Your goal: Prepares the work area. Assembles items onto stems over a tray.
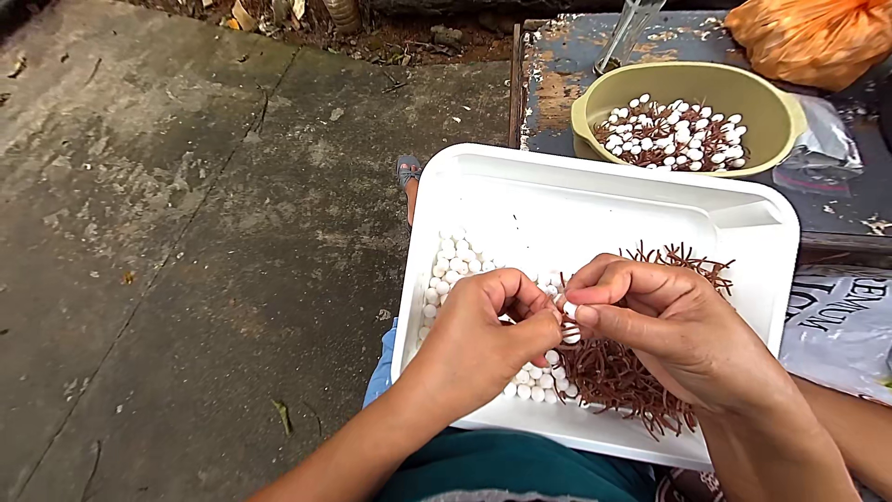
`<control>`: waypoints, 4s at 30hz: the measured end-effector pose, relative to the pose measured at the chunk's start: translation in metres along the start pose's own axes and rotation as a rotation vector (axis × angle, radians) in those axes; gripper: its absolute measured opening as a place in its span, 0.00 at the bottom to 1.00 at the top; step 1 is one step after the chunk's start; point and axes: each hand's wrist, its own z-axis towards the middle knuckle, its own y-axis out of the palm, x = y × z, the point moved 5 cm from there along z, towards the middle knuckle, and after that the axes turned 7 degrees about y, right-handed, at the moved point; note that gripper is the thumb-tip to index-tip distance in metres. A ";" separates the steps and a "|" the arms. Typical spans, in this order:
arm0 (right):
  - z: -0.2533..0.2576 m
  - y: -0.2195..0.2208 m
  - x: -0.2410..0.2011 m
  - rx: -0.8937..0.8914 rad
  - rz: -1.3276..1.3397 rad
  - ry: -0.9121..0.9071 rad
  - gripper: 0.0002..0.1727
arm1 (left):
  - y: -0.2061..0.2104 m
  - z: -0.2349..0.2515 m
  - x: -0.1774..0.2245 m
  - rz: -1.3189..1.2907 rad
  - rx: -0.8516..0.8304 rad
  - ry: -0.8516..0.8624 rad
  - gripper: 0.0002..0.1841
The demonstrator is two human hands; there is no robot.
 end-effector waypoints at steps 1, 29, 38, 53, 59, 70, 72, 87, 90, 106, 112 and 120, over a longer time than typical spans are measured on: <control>0.000 0.000 0.000 0.004 -0.001 0.000 0.04 | 0.000 0.000 0.000 -0.004 0.002 -0.003 0.05; 0.002 -0.045 -0.023 0.204 0.045 0.020 0.07 | -0.007 0.007 -0.007 -0.053 -0.012 0.077 0.16; 0.067 -0.236 -0.043 0.972 -0.225 -0.005 0.07 | -0.020 -0.004 0.001 0.025 -0.092 0.064 0.14; 0.075 -0.163 -0.078 0.593 -0.660 -0.045 0.07 | -0.033 -0.006 -0.013 0.049 0.014 0.108 0.14; 0.013 -0.062 -0.048 0.177 -1.065 -0.184 0.03 | -0.024 0.002 -0.013 0.051 0.016 0.115 0.14; 0.009 -0.014 -0.009 0.138 -0.962 -0.223 0.01 | -0.020 -0.003 -0.010 0.088 0.076 0.080 0.12; 0.002 -0.016 -0.021 0.159 -0.749 -0.217 0.03 | -0.017 -0.004 -0.010 0.181 0.088 0.081 0.11; -0.019 0.020 -0.016 0.414 -0.463 -0.568 0.08 | 0.000 0.001 -0.010 -0.366 0.203 0.067 0.06; -0.019 0.024 -0.013 0.386 -0.472 -0.532 0.10 | -0.004 0.000 -0.010 -0.285 0.219 0.166 0.05; -0.020 0.026 -0.025 0.493 -0.822 -0.619 0.05 | 0.007 -0.013 0.014 0.503 0.224 0.717 0.03; -0.017 0.024 -0.028 0.520 -0.871 -0.626 0.06 | 0.009 -0.010 0.016 0.543 0.258 0.697 0.04; -0.011 -0.045 -0.045 0.742 -1.062 -0.318 0.12 | 0.003 -0.015 0.002 0.324 0.261 0.562 0.04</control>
